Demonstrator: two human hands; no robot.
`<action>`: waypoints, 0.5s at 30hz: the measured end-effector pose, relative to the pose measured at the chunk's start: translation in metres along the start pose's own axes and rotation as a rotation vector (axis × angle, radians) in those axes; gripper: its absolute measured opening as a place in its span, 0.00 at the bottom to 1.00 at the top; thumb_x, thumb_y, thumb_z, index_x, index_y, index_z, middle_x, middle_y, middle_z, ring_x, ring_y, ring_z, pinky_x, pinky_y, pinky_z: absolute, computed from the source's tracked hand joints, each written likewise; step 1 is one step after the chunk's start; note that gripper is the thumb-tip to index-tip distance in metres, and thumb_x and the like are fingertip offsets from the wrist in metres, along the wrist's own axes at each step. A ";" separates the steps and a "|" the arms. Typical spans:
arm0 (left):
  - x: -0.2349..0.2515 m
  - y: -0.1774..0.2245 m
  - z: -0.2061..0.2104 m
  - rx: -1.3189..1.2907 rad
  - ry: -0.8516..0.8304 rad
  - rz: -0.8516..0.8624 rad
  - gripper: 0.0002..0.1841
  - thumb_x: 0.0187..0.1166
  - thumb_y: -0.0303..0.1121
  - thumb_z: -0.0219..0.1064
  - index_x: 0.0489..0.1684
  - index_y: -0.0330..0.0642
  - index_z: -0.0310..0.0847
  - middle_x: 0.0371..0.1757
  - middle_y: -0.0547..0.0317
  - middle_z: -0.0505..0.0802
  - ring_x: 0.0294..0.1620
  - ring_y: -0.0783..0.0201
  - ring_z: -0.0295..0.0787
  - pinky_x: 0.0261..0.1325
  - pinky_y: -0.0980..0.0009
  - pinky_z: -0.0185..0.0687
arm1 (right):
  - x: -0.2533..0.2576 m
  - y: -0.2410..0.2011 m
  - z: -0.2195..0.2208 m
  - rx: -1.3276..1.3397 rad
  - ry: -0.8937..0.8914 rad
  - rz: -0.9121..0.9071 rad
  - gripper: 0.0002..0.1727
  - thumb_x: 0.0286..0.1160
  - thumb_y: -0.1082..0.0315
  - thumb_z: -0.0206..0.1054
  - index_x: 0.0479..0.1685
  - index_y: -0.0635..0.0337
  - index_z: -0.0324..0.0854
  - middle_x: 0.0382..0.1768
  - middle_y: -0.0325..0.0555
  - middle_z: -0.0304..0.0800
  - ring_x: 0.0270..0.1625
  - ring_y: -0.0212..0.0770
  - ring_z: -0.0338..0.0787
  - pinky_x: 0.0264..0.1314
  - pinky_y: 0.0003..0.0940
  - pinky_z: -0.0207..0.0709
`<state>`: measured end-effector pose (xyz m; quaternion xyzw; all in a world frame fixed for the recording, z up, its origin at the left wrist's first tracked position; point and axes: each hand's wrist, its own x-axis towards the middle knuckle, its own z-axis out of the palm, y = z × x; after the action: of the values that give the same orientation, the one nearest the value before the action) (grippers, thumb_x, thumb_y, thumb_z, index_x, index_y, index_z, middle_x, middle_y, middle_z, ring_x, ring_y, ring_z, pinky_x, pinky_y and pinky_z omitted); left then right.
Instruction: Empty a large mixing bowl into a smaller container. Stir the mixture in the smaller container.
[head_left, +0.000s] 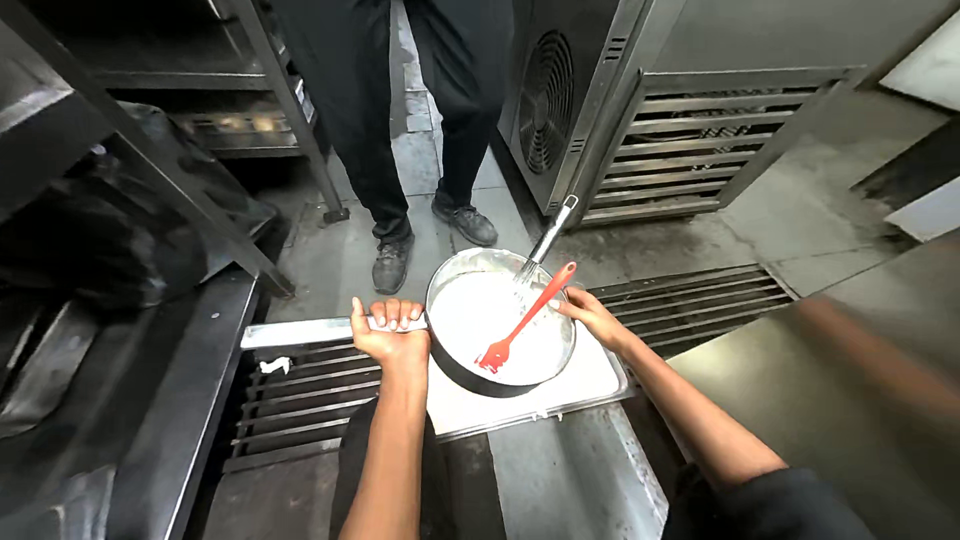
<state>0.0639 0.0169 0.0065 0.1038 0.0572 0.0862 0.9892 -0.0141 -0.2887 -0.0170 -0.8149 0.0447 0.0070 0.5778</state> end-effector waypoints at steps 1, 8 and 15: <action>0.001 0.000 0.000 0.001 0.004 -0.010 0.38 0.92 0.59 0.32 0.01 0.53 0.60 0.03 0.71 0.66 0.04 0.72 0.61 0.14 0.76 0.61 | -0.003 -0.001 0.004 -0.001 0.029 0.001 0.13 0.84 0.56 0.63 0.40 0.58 0.77 0.29 0.38 0.78 0.31 0.29 0.78 0.39 0.27 0.75; 0.019 0.006 -0.014 -0.052 -0.015 -0.043 0.38 0.91 0.56 0.32 0.01 0.53 0.63 0.03 0.71 0.69 0.04 0.73 0.63 0.13 0.77 0.62 | 0.003 0.004 0.010 0.248 0.129 -0.076 0.20 0.90 0.54 0.41 0.33 0.44 0.76 0.25 0.24 0.77 0.28 0.19 0.76 0.36 0.17 0.72; 0.025 0.010 -0.016 -0.045 -0.073 -0.039 0.38 0.91 0.55 0.32 0.01 0.53 0.65 0.03 0.72 0.70 0.04 0.74 0.64 0.13 0.78 0.62 | 0.016 0.000 0.023 0.366 0.271 0.007 0.19 0.88 0.68 0.46 0.29 0.50 0.79 0.19 0.27 0.73 0.20 0.21 0.69 0.26 0.17 0.66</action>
<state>0.0851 0.0340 -0.0098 0.0835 0.0209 0.0643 0.9942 0.0026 -0.2675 -0.0257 -0.6898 0.1255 -0.1086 0.7047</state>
